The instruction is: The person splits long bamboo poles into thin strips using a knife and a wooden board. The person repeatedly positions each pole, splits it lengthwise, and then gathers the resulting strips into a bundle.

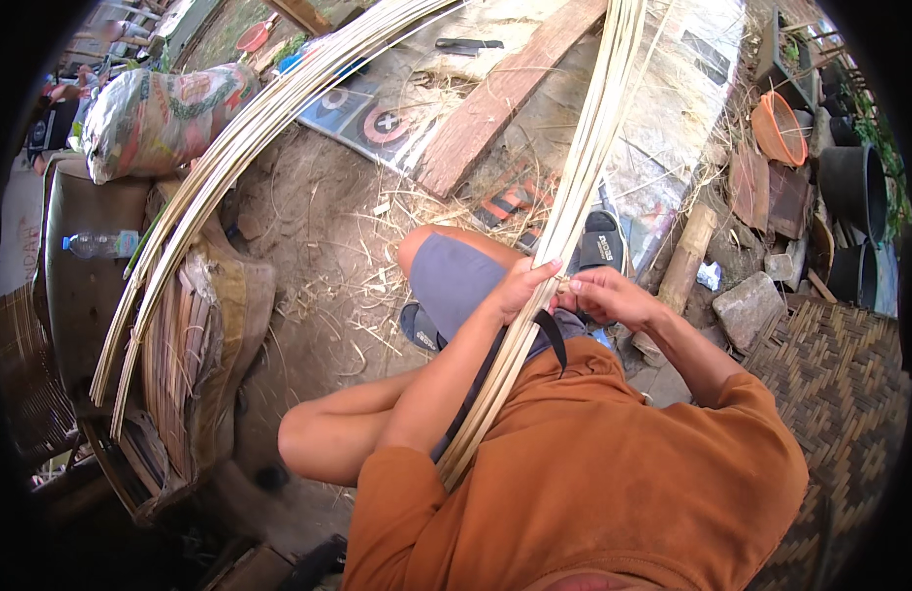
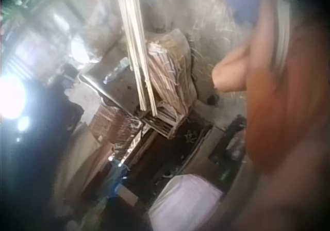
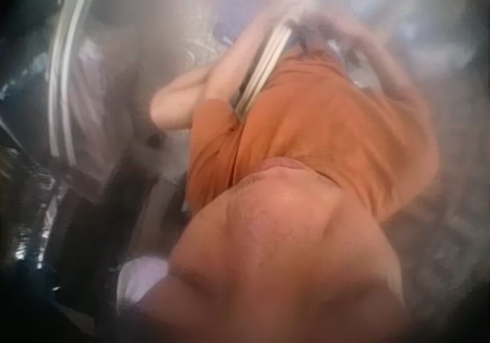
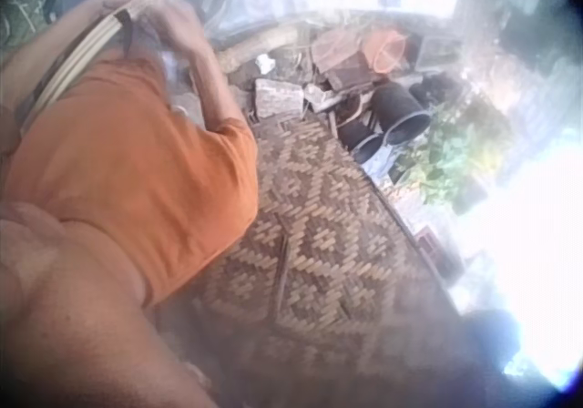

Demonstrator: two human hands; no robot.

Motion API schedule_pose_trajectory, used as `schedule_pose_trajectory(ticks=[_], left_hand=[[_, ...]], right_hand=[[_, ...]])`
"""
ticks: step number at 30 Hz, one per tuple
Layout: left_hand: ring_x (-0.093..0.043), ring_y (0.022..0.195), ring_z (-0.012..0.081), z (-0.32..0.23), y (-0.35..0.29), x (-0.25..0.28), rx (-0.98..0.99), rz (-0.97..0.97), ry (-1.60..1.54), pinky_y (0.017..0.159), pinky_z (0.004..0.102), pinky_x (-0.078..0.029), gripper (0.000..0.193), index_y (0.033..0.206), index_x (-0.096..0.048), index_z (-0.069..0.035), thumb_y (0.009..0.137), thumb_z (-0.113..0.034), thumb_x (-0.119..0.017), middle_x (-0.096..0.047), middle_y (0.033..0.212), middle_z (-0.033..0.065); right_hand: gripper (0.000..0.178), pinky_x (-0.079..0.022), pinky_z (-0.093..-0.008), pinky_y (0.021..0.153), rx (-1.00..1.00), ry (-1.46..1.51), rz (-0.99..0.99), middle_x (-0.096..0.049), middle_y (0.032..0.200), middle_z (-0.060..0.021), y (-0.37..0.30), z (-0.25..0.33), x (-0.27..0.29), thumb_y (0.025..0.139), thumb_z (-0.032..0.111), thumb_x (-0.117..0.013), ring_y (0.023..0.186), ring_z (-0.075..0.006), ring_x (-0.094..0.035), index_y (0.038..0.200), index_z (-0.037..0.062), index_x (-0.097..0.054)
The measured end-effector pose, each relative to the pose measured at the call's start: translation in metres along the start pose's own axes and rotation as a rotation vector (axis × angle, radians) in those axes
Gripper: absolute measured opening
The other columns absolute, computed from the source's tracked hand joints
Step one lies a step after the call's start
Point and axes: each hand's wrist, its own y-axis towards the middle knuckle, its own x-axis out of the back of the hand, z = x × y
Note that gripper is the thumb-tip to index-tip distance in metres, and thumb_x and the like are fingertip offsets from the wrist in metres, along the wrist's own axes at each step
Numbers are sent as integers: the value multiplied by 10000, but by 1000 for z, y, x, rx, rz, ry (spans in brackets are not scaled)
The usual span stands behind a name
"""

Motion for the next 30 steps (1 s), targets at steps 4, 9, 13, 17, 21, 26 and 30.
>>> schedule_pose_trajectory(ticks=[4, 9, 13, 17, 21, 26, 30], left_hand=[[-648, 554, 170, 0, 2, -5, -46, -86, 73, 472, 310, -553, 319, 1031, -601, -32, 971, -338, -667, -645, 788, 84], [-657, 559, 174, 6, 5, 5, -20, -68, 50, 474, 313, -560, 348, 1016, -599, -36, 955, -368, -686, -641, 764, 73], [-659, 558, 173, 7, 4, 4, -41, -74, 40, 475, 313, -563, 376, 1017, -600, -37, 960, -400, -678, -642, 764, 67], [-662, 564, 172, 3, 3, 0, -37, -78, 80, 476, 311, -565, 396, 1025, -588, -45, 962, -427, -674, -642, 782, 64], [-658, 566, 166, 6, 1, 0, -49, -36, -34, 474, 299, -563, 363, 1097, -594, -50, 960, -372, -691, -646, 783, 69], [-653, 583, 164, -3, -1, -7, -23, -79, 80, 497, 294, -563, 420, 1078, -580, -36, 937, -407, -718, -629, 813, 80], [-654, 594, 163, -2, -7, -11, -46, -178, 100, 509, 291, -555, 418, 1087, -584, -22, 925, -374, -743, -645, 839, 94]], right_hand=[[149, -469, -301, 670, 482, -877, -342, -565, 687, -89, 12, 8, 2, 984, 169, -603, 695, -115, -565, 1019, 33, -654], [307, -537, -302, 836, 229, -92, -63, -683, 984, -70, 15, 29, 10, 942, 162, -684, 920, -141, -655, 1202, 17, -608], [360, -540, -286, 935, 191, 449, 110, -644, 1046, -47, 6, 40, 1, 962, 138, -672, 956, -119, -630, 1281, 2, -574], [236, -505, -274, 870, 421, -139, -126, -656, 1008, -45, 28, 14, 4, 1024, 169, -597, 953, -116, -623, 1186, -1, -623], [207, -508, -283, 763, 404, -121, -312, -694, 852, -50, 35, 9, -1, 1024, 177, -610, 832, -100, -632, 1136, 4, -630], [202, -484, -243, 641, 343, -23, -476, -697, 799, -32, 37, 10, -2, 1009, 151, -633, 742, -58, -607, 1155, 12, -647], [184, -516, -356, 650, 486, -552, -514, -712, 825, -127, 27, 15, 4, 959, 129, -638, 725, -249, -676, 1088, 14, -702]])
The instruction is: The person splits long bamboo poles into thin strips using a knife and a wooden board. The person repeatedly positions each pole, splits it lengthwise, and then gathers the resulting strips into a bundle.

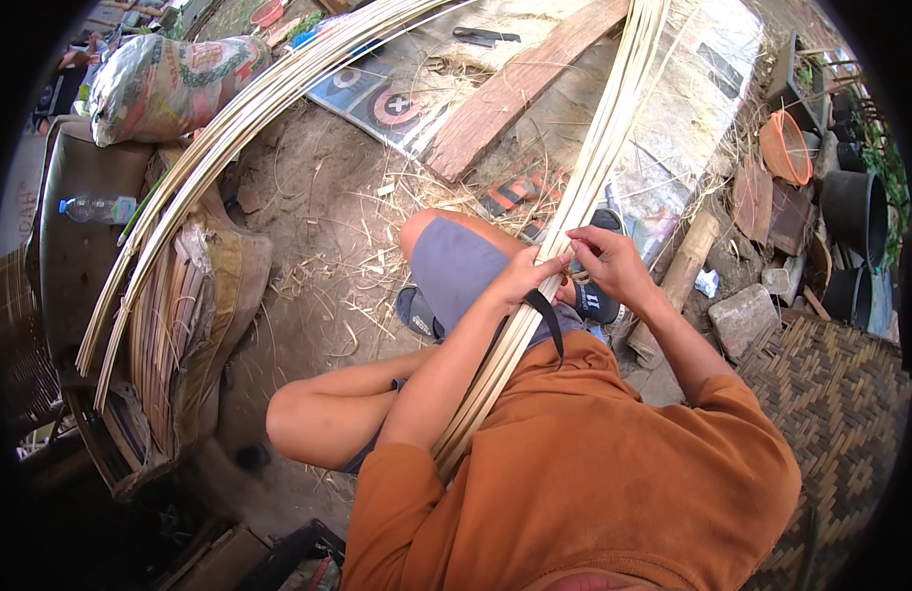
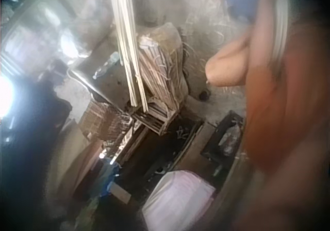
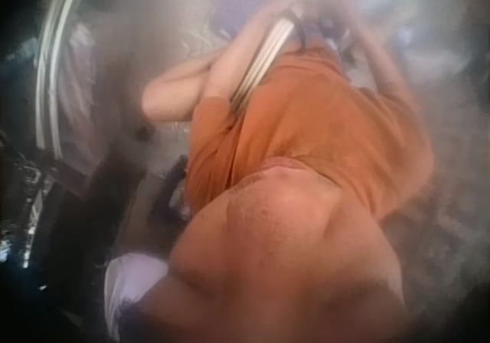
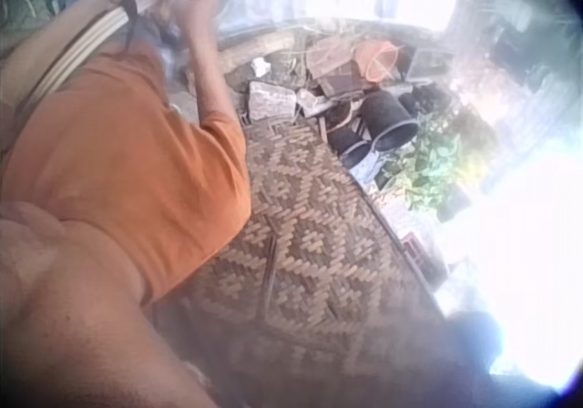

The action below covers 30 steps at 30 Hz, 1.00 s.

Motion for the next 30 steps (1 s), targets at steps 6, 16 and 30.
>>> schedule_pose_trajectory(ticks=[6, 16, 30], left_hand=[[-668, 850, 118, 11, -18, 11, -81, -20, 50, 721, 250, -545, 368, 1245, -611, 23, 974, -211, -696, -699, 1030, 88], [-624, 858, 108, 27, -23, 1, -307, -226, 410, 762, 268, -500, 331, 1276, -647, 6, 1000, -174, -611, -720, 1009, 76], [-642, 856, 94, 35, -17, 3, -392, -288, 414, 739, 250, -507, 315, 1246, -641, 72, 982, -87, -577, -730, 1010, 78]], right_hand=[[174, -526, -474, 702, 161, -306, 206, -677, 820, -225, 5, 9, 28, 896, 134, -620, 774, -427, -660, 972, 10, -716], [153, -511, -514, 686, 239, -496, 514, -651, 739, -235, 39, 0, 27, 879, 133, -599, 748, -442, -653, 850, 7, -680], [164, -509, -498, 707, 105, -450, 539, -676, 764, -206, 45, 16, 18, 941, 135, -598, 789, -434, -667, 1011, -11, -623]])
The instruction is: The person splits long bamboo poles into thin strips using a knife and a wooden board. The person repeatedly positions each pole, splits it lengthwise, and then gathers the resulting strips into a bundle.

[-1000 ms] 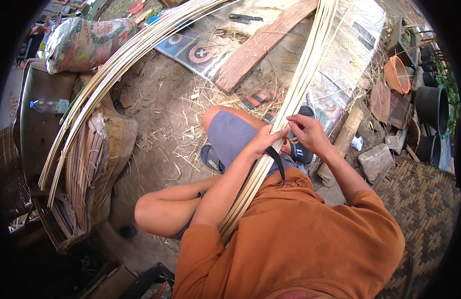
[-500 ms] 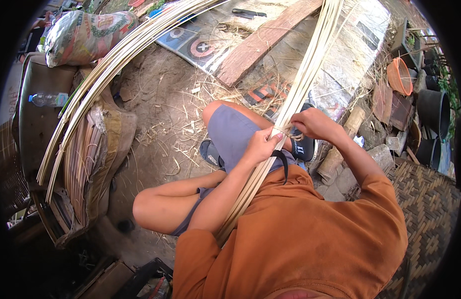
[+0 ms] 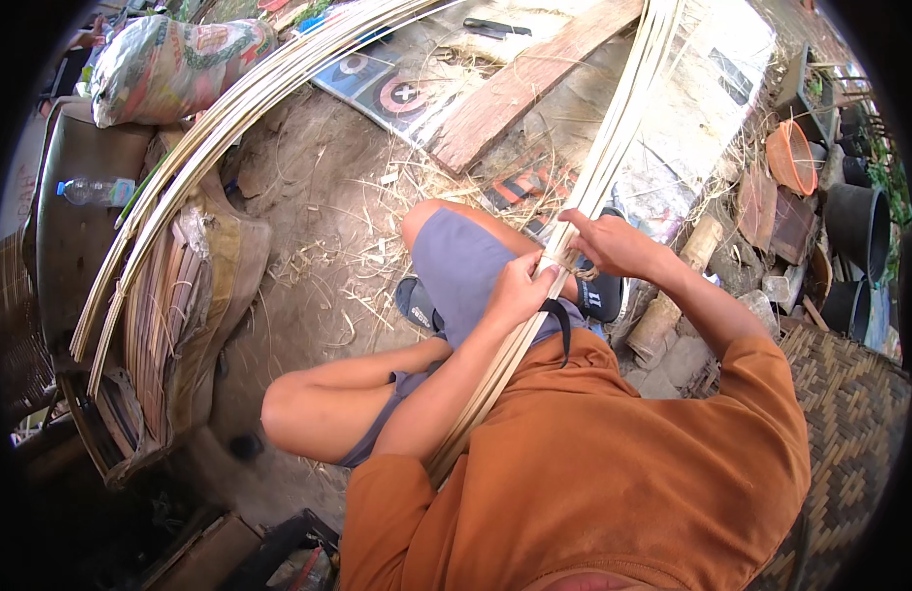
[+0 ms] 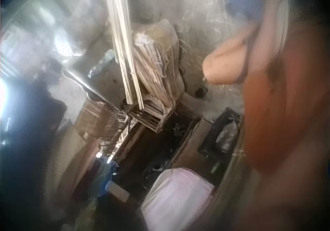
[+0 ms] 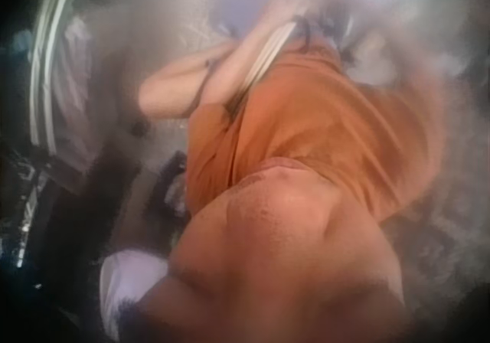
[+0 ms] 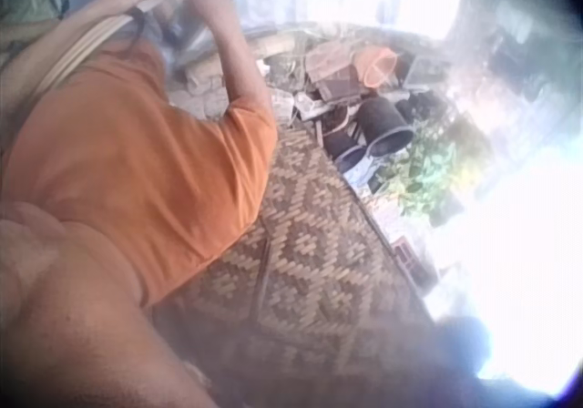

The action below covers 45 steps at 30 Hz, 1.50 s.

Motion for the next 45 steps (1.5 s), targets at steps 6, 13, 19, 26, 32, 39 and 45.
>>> schedule_pose_trajectory(ticks=[6, 13, 19, 26, 32, 39, 45], left_hand=[[-670, 868, 89, 0, 1, -2, 47, -21, -213, 736, 245, -523, 316, 1249, -631, 85, 979, -67, -569, -731, 1018, 96], [-684, 922, 117, 8, 1, -4, -19, -80, -106, 771, 258, -530, 314, 1220, -628, 105, 974, -85, -583, -736, 1034, 131], [-710, 975, 190, 8, 2, -5, -66, -41, -202, 831, 304, -536, 391, 1216, -599, 152, 945, -129, -622, -731, 1086, 215], [-675, 999, 143, 6, -2, -8, -68, -114, 8, 849, 286, -526, 359, 1258, -604, 110, 968, -101, -602, -727, 1105, 157], [-700, 1033, 217, -17, -5, -5, -29, -130, 234, 872, 341, -524, 398, 1231, -622, 97, 911, -140, -615, -727, 1084, 224], [-705, 1058, 295, -10, -8, -7, -61, -203, 206, 897, 368, -521, 442, 1249, -619, 86, 891, -173, -622, -715, 1100, 258], [-724, 965, 315, -18, -9, -8, -32, -176, 361, 828, 395, -537, 477, 1260, -623, 43, 881, -244, -660, -725, 1012, 250]], right_hand=[[197, -519, -452, 670, -78, 188, -23, -695, 784, -195, 2, -18, -10, 912, 186, -632, 746, -391, -685, 932, -6, -668], [194, -516, -381, 679, -25, 386, 115, -682, 738, -156, 3, -4, -12, 906, 190, -655, 690, -276, -674, 934, 5, -704], [181, -526, -406, 683, -33, 284, 14, -702, 762, -180, -10, -16, -8, 915, 171, -661, 726, -325, -705, 989, 13, -709], [177, -537, -447, 749, 34, 51, 33, -705, 812, -203, 7, -13, -6, 836, 142, -637, 809, -385, -691, 912, 11, -728], [195, -534, -443, 778, 120, 47, 153, -696, 844, -223, 29, -11, -14, 814, 160, -648, 844, -395, -680, 901, 5, -726], [210, -536, -409, 734, -120, 209, 93, -712, 831, -177, 3, -1, 4, 831, 202, -693, 793, -347, -703, 929, 17, -708], [172, -529, -421, 708, 58, 104, 119, -700, 772, -172, 23, -4, -11, 765, 162, -693, 768, -355, -694, 853, 14, -708]])
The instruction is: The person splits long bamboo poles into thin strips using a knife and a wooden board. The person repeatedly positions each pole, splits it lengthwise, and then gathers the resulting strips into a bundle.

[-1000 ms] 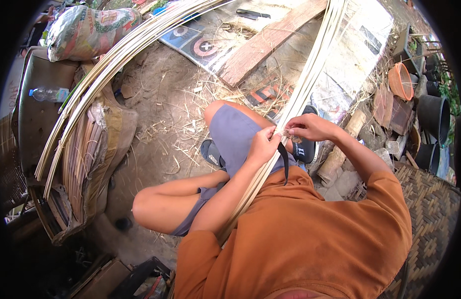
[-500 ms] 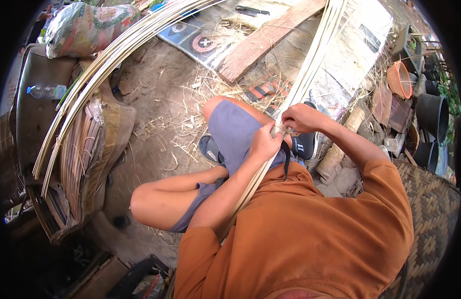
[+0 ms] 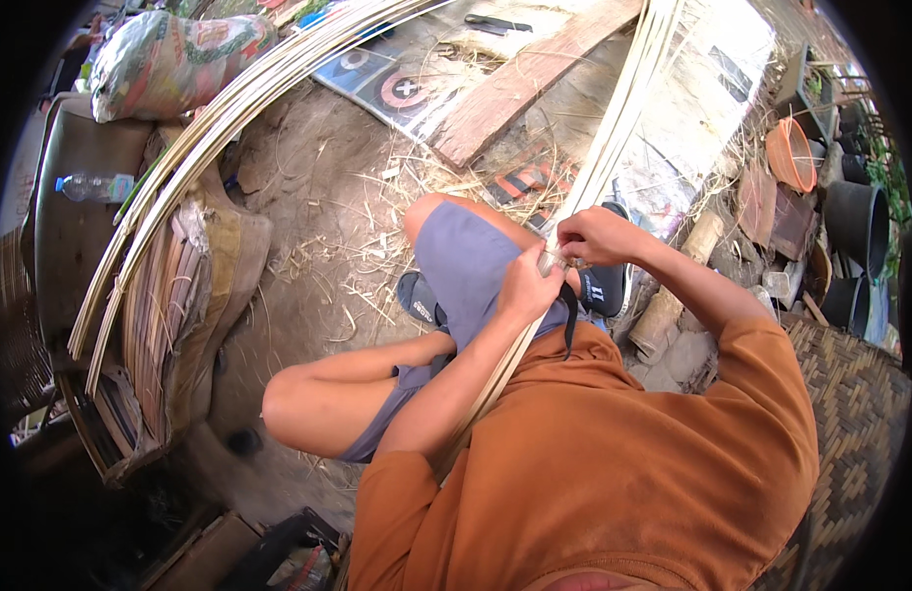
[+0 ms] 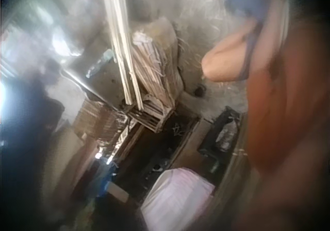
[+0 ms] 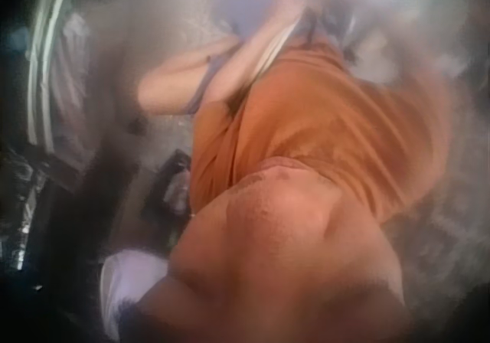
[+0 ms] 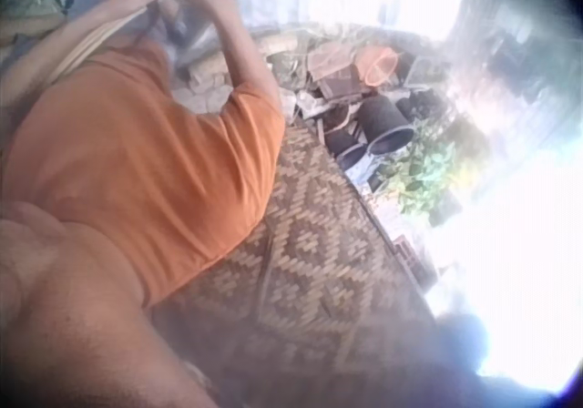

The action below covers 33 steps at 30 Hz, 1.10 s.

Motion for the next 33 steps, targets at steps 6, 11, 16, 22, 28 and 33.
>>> schedule_pose_trajectory(ticks=[6, 11, 16, 22, 28, 33], left_hand=[[-695, 1029, 352, -27, 2, 13, 92, 213, 167, 885, 417, -521, 702, 1423, -459, 12, 876, -339, -726, -702, 1081, 252], [-625, 1177, 353, -29, -1, 43, -52, 309, 39, 996, 413, -469, 664, 1419, -430, 14, 909, -311, -703, -627, 1248, 262], [-623, 1170, 383, -94, -42, 117, -42, 365, 102, 986, 416, -469, 650, 1434, -403, -27, 915, -291, -691, -635, 1222, 254], [-626, 1171, 381, -103, -138, 193, 18, 417, 83, 1005, 387, -470, 669, 1464, -385, -60, 913, -282, -692, -641, 1201, 265], [-689, 992, 400, -103, -220, 274, 43, -147, 671, 864, 492, -547, 639, 1304, -586, -132, 737, -337, -797, -705, 1039, 198], [-676, 919, 404, -85, -283, 282, 294, -566, 920, 788, 499, -518, 403, 1148, -673, -123, 810, -329, -745, -708, 1001, 194]], right_hand=[[232, -527, -368, 696, 21, 186, 167, -737, 830, -100, 3, -20, 14, 940, 271, -669, 743, -221, -693, 951, 51, -744], [327, -511, -297, 725, -142, 535, -653, -684, 811, -68, 25, -65, 27, 980, 262, -631, 759, -134, -626, 1193, 15, -659], [551, -516, -381, 790, -359, 1313, -1468, -630, 1108, -100, 66, -145, 27, 951, 508, -635, 944, -197, -604, 1288, 78, -565], [754, -572, -454, 925, 473, 2255, -660, -653, 1105, -182, 97, -48, 90, 866, 702, -613, 975, -302, -679, 1112, -9, -564], [412, -613, -377, 806, 531, 2099, -610, -613, 924, -100, 109, 109, 81, 896, 390, -648, 828, -234, -654, 1075, 33, -548], [330, -571, -443, 922, 616, 2198, -421, -644, 1065, -146, 128, 172, 63, 948, 304, -583, 979, -261, -667, 1142, 42, -534]])
